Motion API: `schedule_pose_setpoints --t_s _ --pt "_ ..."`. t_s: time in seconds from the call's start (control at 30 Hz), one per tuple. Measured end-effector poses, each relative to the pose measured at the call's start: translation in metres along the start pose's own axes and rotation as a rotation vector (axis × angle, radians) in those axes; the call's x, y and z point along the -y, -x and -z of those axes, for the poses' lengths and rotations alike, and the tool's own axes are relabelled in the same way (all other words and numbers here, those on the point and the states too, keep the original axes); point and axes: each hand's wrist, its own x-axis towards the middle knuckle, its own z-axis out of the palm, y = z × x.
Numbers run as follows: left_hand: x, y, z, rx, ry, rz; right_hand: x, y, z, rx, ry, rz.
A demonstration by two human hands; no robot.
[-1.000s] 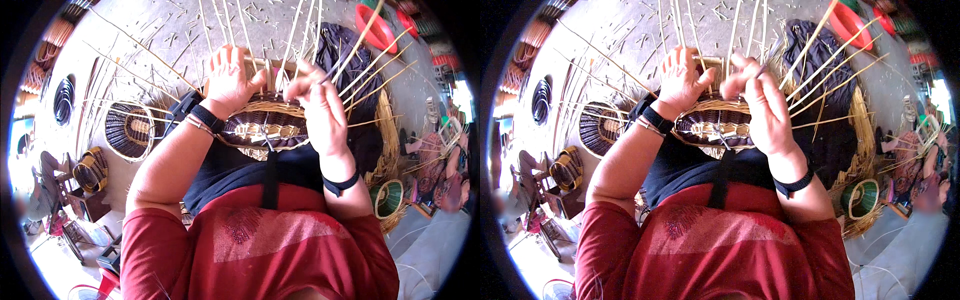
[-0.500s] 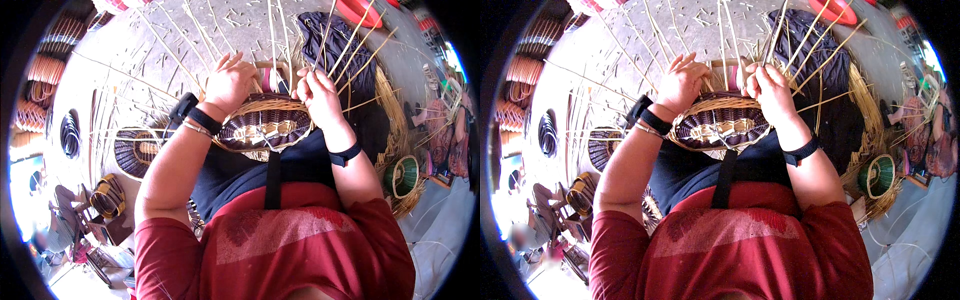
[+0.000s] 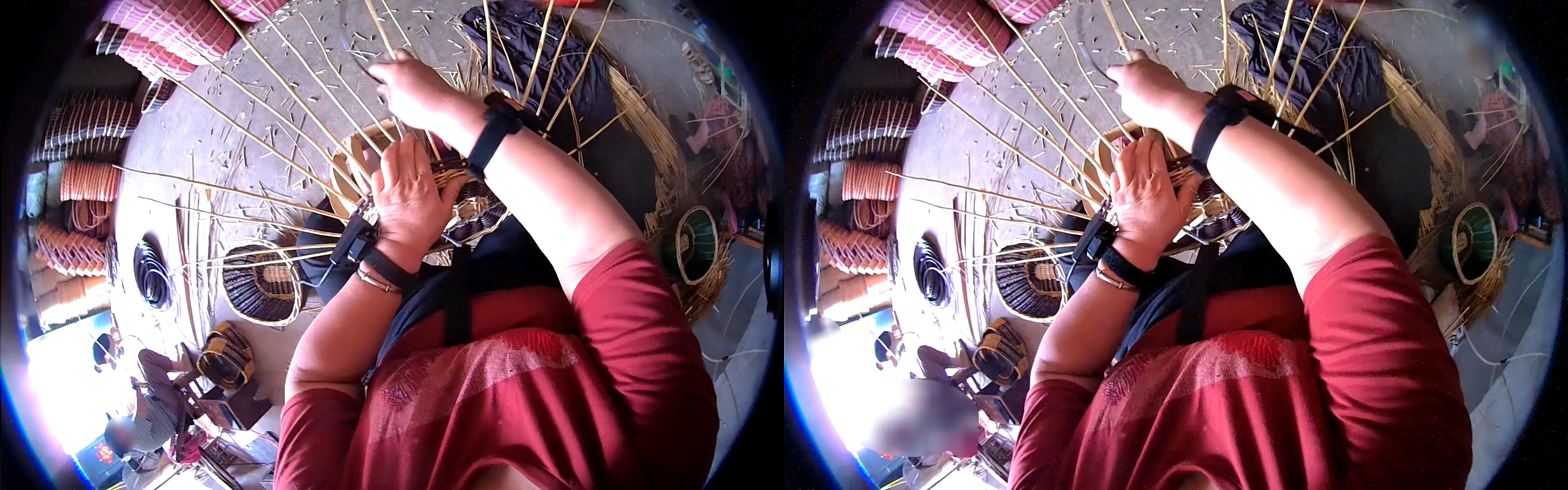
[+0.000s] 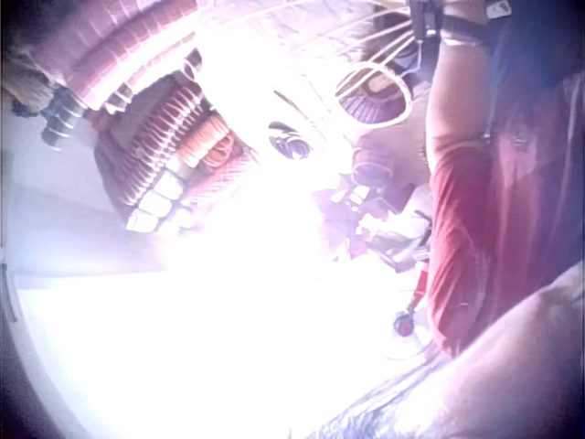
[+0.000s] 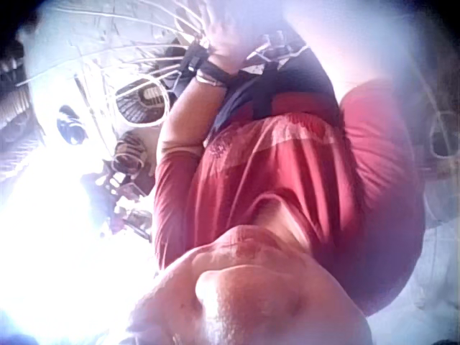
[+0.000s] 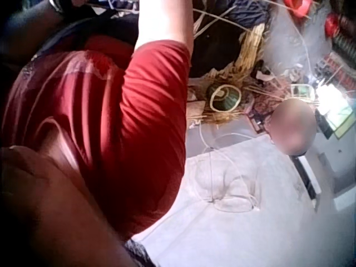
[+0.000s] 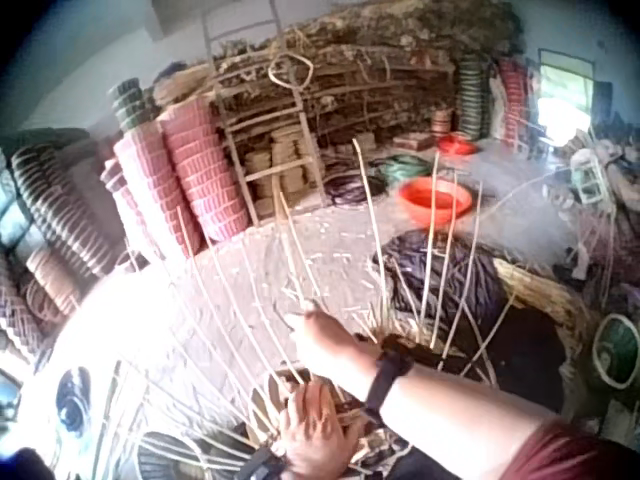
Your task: The person weaves a basket by hand, threading thin strips of material through a circular frame of wooden rods while sitting on the floor.
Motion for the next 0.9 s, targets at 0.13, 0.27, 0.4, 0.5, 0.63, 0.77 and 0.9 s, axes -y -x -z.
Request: schedule_pose_setpoints --t_s 0.13,0.27,0.4,0.5,0.63,0.77,0.9 --pt "0.01 0.002 -0.002 -0.008 -0.025 -0.064 0.022 0.051 0.03 -0.148 0.151 0.13" --pt "0.008 0.006 -0.013 -0.079 -0.079 -0.076 -0.019 0.136 0.04 -0.288 -0.777 0.023" --pt "-0.005 0.006 -0.024 -0.191 -0.055 -0.028 -0.077 0.188 0.048 -0.305 -1.351 -0.407" --pt "-0.007 0.007 -0.028 -0.166 -0.227 -0.287 -0.083 0.175 0.059 -0.349 -1.247 -0.406" --pt "-0.036 0.005 -0.018 0.032 -0.052 -0.034 -0.068 0.089 0.06 -0.326 -0.331 -0.069" --pt "-0.03 -0.006 -0.016 0.072 0.001 -0.059 -0.053 0.087 0.039 -0.418 -0.107 -0.103" --pt "-0.023 -0.001 -0.022 -0.008 0.017 -0.061 -0.073 0.139 0.056 -0.611 -0.65 -0.057"
